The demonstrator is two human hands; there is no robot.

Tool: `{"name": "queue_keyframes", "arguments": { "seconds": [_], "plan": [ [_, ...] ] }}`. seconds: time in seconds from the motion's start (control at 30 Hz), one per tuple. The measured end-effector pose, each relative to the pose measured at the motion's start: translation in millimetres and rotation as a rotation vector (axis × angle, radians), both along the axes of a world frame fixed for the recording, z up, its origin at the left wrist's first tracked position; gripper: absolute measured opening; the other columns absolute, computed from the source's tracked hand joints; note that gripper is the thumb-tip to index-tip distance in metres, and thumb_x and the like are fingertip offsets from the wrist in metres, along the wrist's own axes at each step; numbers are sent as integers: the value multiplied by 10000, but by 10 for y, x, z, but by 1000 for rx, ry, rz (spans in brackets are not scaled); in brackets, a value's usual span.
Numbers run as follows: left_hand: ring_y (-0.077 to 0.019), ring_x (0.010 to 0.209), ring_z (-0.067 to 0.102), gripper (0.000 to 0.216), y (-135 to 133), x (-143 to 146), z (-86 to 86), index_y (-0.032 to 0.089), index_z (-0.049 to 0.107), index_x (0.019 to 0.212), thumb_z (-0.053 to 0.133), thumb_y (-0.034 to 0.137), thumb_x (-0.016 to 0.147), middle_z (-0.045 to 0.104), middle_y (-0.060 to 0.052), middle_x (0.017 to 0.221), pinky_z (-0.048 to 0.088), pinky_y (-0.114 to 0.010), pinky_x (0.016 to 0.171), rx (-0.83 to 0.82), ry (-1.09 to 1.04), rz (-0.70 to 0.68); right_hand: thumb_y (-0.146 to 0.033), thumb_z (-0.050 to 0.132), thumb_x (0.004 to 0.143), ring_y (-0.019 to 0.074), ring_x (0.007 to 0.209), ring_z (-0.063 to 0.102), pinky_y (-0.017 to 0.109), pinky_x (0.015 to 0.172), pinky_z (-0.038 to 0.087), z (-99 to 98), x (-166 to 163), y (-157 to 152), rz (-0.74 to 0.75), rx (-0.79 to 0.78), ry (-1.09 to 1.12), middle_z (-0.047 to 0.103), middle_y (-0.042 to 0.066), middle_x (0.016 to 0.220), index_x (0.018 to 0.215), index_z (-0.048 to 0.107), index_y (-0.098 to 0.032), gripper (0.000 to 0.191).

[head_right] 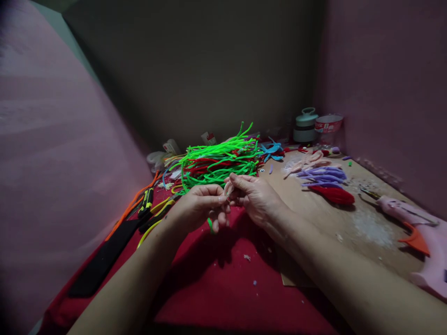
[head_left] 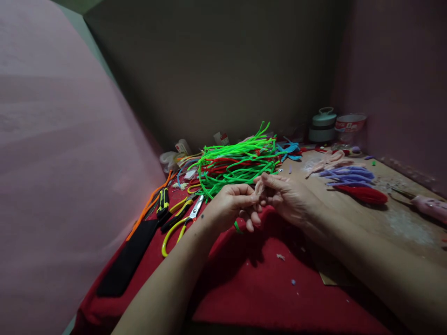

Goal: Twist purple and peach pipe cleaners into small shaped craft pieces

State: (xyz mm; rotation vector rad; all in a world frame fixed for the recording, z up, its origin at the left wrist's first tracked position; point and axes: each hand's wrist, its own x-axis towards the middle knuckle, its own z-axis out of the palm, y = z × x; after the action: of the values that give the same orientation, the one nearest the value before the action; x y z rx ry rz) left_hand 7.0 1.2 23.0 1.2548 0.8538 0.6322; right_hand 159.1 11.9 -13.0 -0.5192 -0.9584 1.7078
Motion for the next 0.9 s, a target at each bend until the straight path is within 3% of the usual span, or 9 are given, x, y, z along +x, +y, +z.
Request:
{"name": "queue_keyframes", "arguments": {
  "seconds": [0.23, 0.4, 0.6, 0.67, 0.8, 0.83, 0.9],
  "plan": [
    [-132, 341, 541, 197, -53, 42, 5, 119, 513, 720, 584, 303, 725, 612, -41, 506, 408, -200, 327, 92, 191, 55, -293, 731, 597, 82, 453, 445, 242, 466, 323, -24, -23, -8, -140, -16, -156, 561, 2, 512, 608, 646, -128, 185],
    [-117, 352, 545, 233, -108, 121, 29, 126, 510, 705, 588, 342, 742, 609, -26, 502, 423, -193, 347, 126, 192, 128, -288, 743, 583, 75, 421, 419, 243, 441, 303, -19, -18, -14, -232, -22, -205, 547, -8, 490, 615, 651, -136, 180],
    [-92, 297, 486, 151, -128, 170, 19, 134, 500, 678, 543, 247, 768, 549, 15, 425, 348, -153, 288, 291, 332, 256, -338, 690, 636, 99, 474, 453, 246, 462, 323, -26, -14, 3, -129, -19, -121, 561, 13, 536, 609, 643, -141, 204],
    [-97, 298, 485, 151, -120, 165, 5, 140, 492, 669, 536, 243, 770, 547, 14, 422, 341, -156, 282, 285, 337, 232, -353, 652, 672, 103, 473, 443, 252, 466, 319, 1, -5, -18, -173, 51, -201, 552, 14, 532, 578, 636, -150, 224],
    [-108, 295, 482, 199, -101, 134, -13, 144, 476, 641, 513, 280, 780, 562, -4, 430, 339, -179, 285, 209, 220, 152, -297, 662, 677, 124, 582, 474, 262, 571, 356, 74, 9, -78, -489, 379, -501, 557, 14, 590, 549, 650, -176, 176],
    [-111, 299, 487, 206, -99, 127, -15, 144, 476, 639, 522, 292, 774, 563, -6, 429, 336, -179, 287, 201, 191, 154, -304, 645, 698, 129, 604, 486, 266, 594, 365, 80, 10, -83, -502, 393, -519, 570, 17, 615, 582, 662, -177, 173],
    [-114, 307, 495, 218, -99, 121, -18, 144, 478, 639, 552, 314, 753, 560, -5, 423, 326, -176, 289, 191, 149, 167, -354, 607, 735, 124, 594, 492, 269, 593, 376, 71, 6, -76, -370, 326, -456, 588, 16, 640, 673, 676, -165, 210]
  ]
}}
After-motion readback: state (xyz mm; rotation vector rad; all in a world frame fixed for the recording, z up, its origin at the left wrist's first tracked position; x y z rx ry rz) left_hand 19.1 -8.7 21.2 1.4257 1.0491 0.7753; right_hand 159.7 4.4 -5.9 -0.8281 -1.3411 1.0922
